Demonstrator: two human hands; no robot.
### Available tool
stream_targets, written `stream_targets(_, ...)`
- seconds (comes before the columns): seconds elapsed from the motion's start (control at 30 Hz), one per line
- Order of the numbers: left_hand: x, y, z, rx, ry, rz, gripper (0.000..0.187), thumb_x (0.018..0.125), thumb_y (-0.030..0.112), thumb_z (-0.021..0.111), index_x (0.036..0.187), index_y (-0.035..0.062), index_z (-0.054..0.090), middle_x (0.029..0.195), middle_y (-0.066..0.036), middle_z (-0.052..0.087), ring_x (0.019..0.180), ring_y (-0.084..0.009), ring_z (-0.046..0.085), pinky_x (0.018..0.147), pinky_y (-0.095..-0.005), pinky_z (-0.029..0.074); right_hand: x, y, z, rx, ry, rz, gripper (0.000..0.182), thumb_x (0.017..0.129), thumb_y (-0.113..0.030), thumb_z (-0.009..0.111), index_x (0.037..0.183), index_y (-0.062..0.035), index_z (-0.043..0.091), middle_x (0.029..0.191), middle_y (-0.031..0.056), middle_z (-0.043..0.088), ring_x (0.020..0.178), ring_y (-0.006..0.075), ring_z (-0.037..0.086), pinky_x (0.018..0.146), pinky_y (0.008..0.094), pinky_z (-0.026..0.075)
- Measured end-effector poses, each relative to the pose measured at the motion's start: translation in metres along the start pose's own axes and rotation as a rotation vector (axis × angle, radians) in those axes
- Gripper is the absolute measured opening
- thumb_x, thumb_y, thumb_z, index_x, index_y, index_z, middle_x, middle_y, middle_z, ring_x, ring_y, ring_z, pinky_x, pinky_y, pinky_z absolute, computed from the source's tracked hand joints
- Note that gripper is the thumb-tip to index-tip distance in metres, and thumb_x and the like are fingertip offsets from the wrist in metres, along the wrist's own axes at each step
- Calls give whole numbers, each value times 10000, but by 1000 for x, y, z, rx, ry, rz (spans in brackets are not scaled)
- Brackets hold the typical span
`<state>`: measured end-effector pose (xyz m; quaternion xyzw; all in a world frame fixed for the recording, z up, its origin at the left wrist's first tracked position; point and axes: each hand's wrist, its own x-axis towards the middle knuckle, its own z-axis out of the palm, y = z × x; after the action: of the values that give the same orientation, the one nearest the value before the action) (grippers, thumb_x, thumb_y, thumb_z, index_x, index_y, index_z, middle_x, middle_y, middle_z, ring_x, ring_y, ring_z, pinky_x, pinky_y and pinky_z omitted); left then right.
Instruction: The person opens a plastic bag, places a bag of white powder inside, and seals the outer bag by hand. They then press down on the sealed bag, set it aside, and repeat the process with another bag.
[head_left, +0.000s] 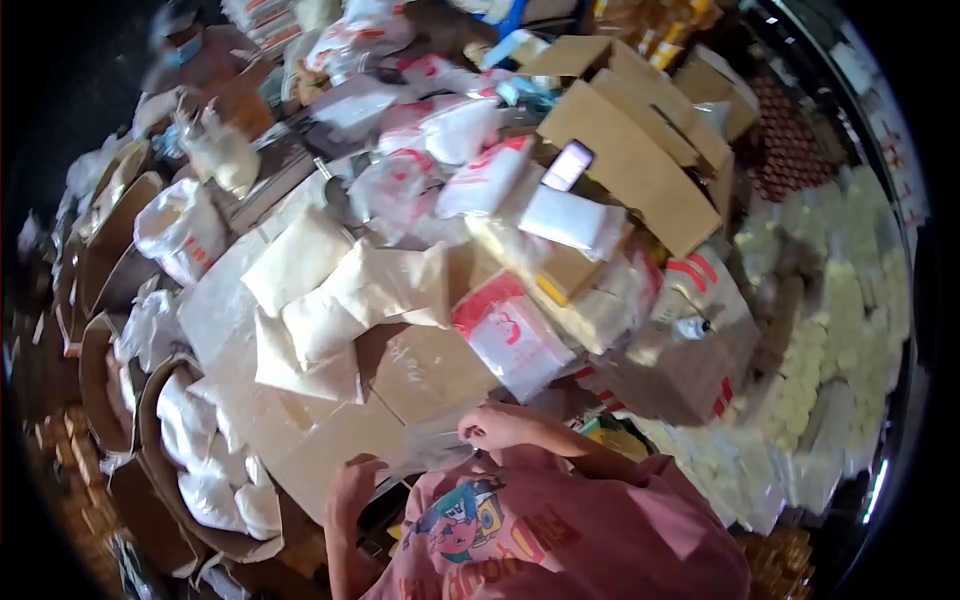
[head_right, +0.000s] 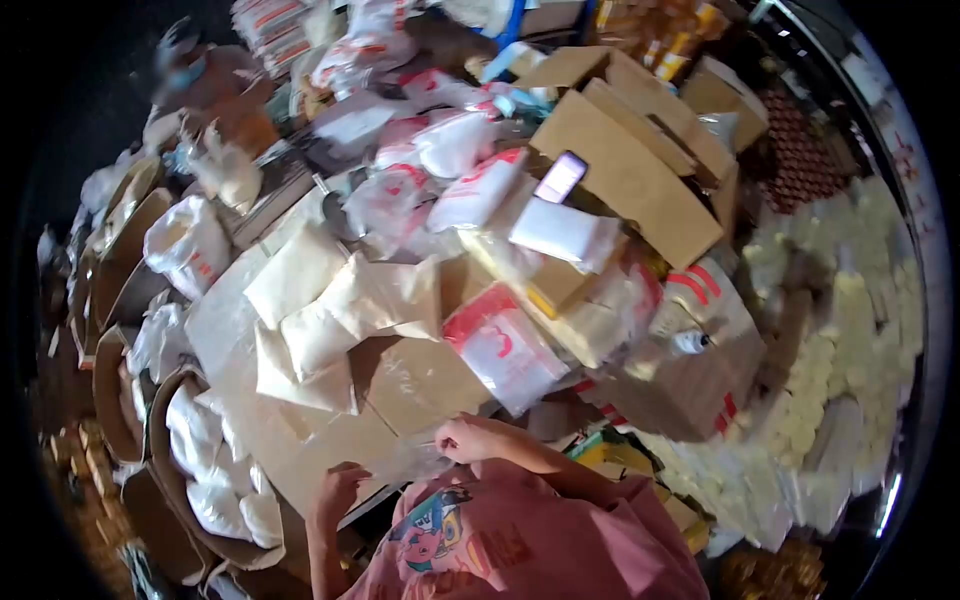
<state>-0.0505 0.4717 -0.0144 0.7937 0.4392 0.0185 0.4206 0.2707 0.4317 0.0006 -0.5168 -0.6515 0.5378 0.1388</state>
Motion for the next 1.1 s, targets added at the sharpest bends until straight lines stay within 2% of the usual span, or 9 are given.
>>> stream_targets(0.37,15,49,-39,-361,-119,-280,114,735,34,720,847,33,699,1001,-100,576,748,-192,583,655,-292,468,33,34,-115,334,-532,-199,99,755,-113,705,797,-24,694,1124,79,589,777,129,582,689,260,446)
stream_targets(0.63,65,-7,37,-2001,327,418,240,625,95,747,793,70,577,779,-63,579,689,-159,562,585,-290,429,96,85,-116,1650,-738,-152,203,891,-246,615,816,-67,556,773,14,516,707,82,473,604,201,358)
stream_targets(0.67,84,6,47,-2065,471,323,246,682,164,700,871,77,569,882,-64,612,729,-157,577,606,-296,437,111,100,-110,1504,-691,-148,199,902,-247,598,826,-69,548,750,-5,504,670,70,455,578,197,350)
stream_targets(0.73,122,-7,68,-1547,960,-671,231,779,237,651,928,86,559,895,-24,595,703,-136,549,579,-297,422,138,106,-130,1018,-505,203,189,907,-236,582,812,-78,542,694,-50,485,572,47,410,504,207,329)
stream_targets(0.77,162,9,57,-1335,828,-827,191,860,280,598,890,95,560,813,33,533,683,-95,505,564,-268,409,161,150,-105,998,-366,136,185,906,-218,581,807,-61,571,662,-49,498,532,43,415,476,229,332)
stream_targets(0.8,186,-13,61,-1169,489,-796,153,901,245,574,857,100,551,771,53,486,694,-63,476,609,-218,402,185,177,-90,545,-56,-13,273,895,-243,614,712,-55,538,608,-53,447,560,32,388,473,252,315)
stream_targets(0.87,230,-21,107,-1490,676,-632,75,890,171,586,872,103,559,780,40,501,735,-60,492,608,-212,414,215,197,-90,338,268,42,301,868,-274,652,732,-23,558,578,3,516,538,63,440,489,275,367)
stream_targets(0.97,281,-60,162,-618,597,-166,113,918,169,552,989,85,576,807,-5,523,728,-108,523,637,-227,448,259,204,-108,153,303,162,405,859,-408,611,819,-7,582,690,138,616,639,248,613,577,374,470)
stream_targets(1.1,340,-74,181,-2165,631,-391,272,934,266,572,1053,24,539,850,-9,506,732,-114,495,682,-233,444,327,209,-113,85,213,383,611,797,-603,569,951,-13,607,937,198,651,890,356,634,752,432,494)
